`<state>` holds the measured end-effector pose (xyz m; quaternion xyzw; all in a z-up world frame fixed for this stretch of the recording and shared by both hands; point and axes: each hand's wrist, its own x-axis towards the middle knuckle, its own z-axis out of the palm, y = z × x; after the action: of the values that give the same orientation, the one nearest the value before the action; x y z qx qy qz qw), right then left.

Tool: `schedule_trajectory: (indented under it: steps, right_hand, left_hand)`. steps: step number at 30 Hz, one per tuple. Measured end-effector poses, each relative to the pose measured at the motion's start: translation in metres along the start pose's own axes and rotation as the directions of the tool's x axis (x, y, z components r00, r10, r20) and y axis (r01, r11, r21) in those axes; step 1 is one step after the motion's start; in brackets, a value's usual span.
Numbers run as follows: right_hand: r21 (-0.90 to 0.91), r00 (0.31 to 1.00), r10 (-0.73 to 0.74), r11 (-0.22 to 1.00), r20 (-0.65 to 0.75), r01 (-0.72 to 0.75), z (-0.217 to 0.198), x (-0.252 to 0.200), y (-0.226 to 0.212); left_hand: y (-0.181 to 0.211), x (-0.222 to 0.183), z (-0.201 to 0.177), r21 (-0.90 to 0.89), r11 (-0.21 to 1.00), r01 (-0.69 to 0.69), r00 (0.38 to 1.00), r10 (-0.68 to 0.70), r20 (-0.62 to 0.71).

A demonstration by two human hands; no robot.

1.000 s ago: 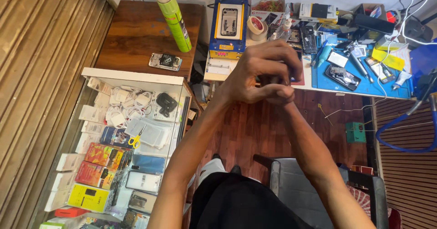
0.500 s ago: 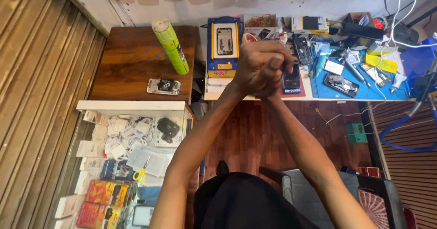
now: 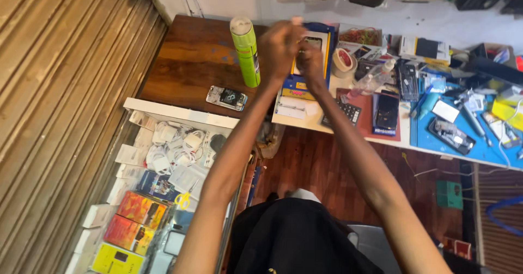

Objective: The person places a mobile phone onto a heating plate and uses a thin wire tool to separate the screen from the frame, then handles internal components such as small boards and wires on a cluttered workbench.

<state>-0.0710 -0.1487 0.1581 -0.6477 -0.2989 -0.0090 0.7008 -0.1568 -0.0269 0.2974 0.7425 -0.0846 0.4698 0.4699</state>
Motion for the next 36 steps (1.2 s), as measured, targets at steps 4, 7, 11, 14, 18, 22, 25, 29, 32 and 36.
schedule_trajectory:
  steps: [4,7,11,14,18,22,25,29,32,36]
  right_hand:
    - [-0.471,0.977,-0.213,0.864,-0.022,0.178,0.042,0.026,0.023]
    - [-0.538,0.957,-0.288,0.802,0.033,0.259,0.066,0.038,0.043]
    - [-0.415,0.93,-0.348,0.834,0.114,0.363,0.081,0.053,0.066]
    - [-0.248,0.949,-0.23,0.927,0.214,0.281,0.093,0.063,0.078]
    - [-0.322,0.979,0.047,0.947,0.2,0.02,0.105,0.07,0.074]
    - [-0.104,0.928,-0.279,0.945,0.247,0.311,0.132,0.073,0.043]
    - [0.039,0.934,-0.238,0.971,0.266,0.236,0.182,0.088,0.008]
    - [0.156,0.877,-0.249,0.967,0.412,0.202,0.262,0.081,-0.034]
    - [0.099,0.824,-0.247,0.968,0.509,0.23,0.326,0.066,-0.053]
    - [0.082,0.792,-0.257,0.963,0.553,0.256,0.393,0.039,-0.056]
  left_hand:
    - [-0.052,-0.008,-0.039,0.375,0.926,0.043,0.979,0.037,-0.202]
    - [-0.099,-0.031,-0.057,0.42,0.892,0.165,0.967,-0.064,-0.246]
    - [-0.168,-0.069,-0.067,0.181,0.84,0.512,0.849,-0.462,-0.256]
    - [-0.203,-0.107,-0.078,0.159,0.758,0.633,0.772,-0.603,-0.198]
    - [-0.21,-0.133,-0.09,0.228,0.702,0.675,0.736,-0.664,-0.134]
    - [-0.188,-0.129,-0.107,0.298,0.716,0.631,0.773,-0.614,-0.159]
    - [-0.174,-0.115,-0.128,0.341,0.749,0.568,0.823,-0.505,-0.261]
    - [-0.171,-0.102,-0.185,0.209,0.747,0.631,0.731,-0.483,-0.483]
    - [-0.172,-0.116,-0.254,0.343,0.652,0.676,0.694,-0.407,-0.595]
    - [-0.175,-0.14,-0.334,-0.249,0.719,0.649,0.477,-0.64,-0.602]
